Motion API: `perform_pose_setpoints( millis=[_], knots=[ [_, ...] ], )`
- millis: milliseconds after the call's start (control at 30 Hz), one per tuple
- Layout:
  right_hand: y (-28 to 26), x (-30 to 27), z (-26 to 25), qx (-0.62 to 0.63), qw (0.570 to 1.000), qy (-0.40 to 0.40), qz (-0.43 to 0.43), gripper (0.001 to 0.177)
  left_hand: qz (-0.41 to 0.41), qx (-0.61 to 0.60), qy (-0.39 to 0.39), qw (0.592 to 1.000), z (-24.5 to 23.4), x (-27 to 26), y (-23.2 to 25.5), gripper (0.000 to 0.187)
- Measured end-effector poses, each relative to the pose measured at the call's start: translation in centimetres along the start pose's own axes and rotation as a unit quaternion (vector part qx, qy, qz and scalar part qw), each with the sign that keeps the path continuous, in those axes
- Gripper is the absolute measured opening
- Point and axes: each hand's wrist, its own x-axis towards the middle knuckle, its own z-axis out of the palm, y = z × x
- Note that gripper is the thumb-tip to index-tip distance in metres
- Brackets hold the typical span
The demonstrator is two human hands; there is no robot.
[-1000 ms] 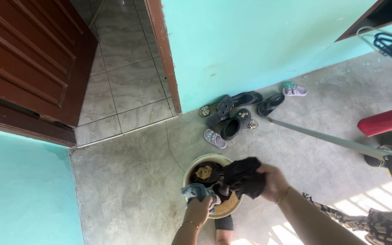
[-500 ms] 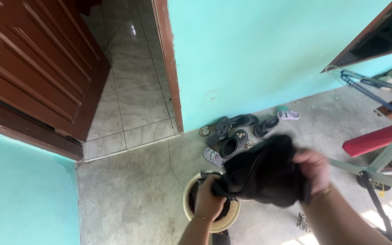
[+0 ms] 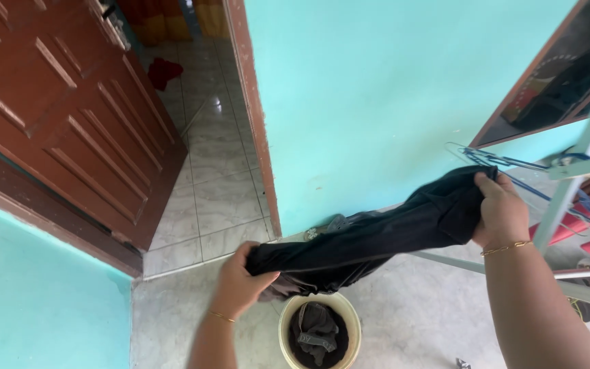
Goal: Hang various pieces of laundry on a portable drying rack outdoors.
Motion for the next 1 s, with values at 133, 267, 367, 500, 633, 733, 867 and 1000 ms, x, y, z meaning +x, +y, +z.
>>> perform_pose_setpoints(
  millis=[133,267,367,500,633,733,867,1000],
  knots=[
    [-3.9,-2.2,-0.8,0.013,1.000,-0.003,-0.005,0.018,-0.111,0.150,-0.067,0.980,-1.7,-0.8,6.9,0.040],
    [-6.3,-5.9,-1.0,0.015,1.000,-0.011,0.015,0.022,-0.002,0.012,-0.060,0.998,-1.9,0.0,5.6,0.028],
    [-7.6,-9.9,-1.6,0.002,0.999,-0.030,-0.041,0.021,0.143,-0.011,-0.001,0.990,-0.6,-1.0,8.9,0.028],
    [-7.7,-15.5,-4.5,-0.061,0.992,-0.004,-0.111,0.026,0.145,0.086,0.027,0.985,-0.9,-4.2,13.7,0.025],
    [-6.6,-24.1,-6.5,-0.553,0.815,0.101,-0.142,0.031,0.258,0.096,0.073,0.959,-1.4,-5.9,14.5,0.027],
    [-4.1,-29.1,-9.3,-0.609,0.783,0.088,-0.092,0.042,0.251,0.029,0.003,0.967,-1.4,-8.0,14.7,0.028],
    [-4.9,-37.4,-9.9,-0.672,0.738,-0.037,0.047,0.028,0.119,-0.006,-0.133,0.984,0.3,-10.7,14.7,0.026],
    [-6.8,-43.8,-9.9,-0.724,0.667,-0.085,0.151,0.041,0.084,-0.010,-0.193,0.977,3.0,-12.8,13.8,0.024]
  ],
)
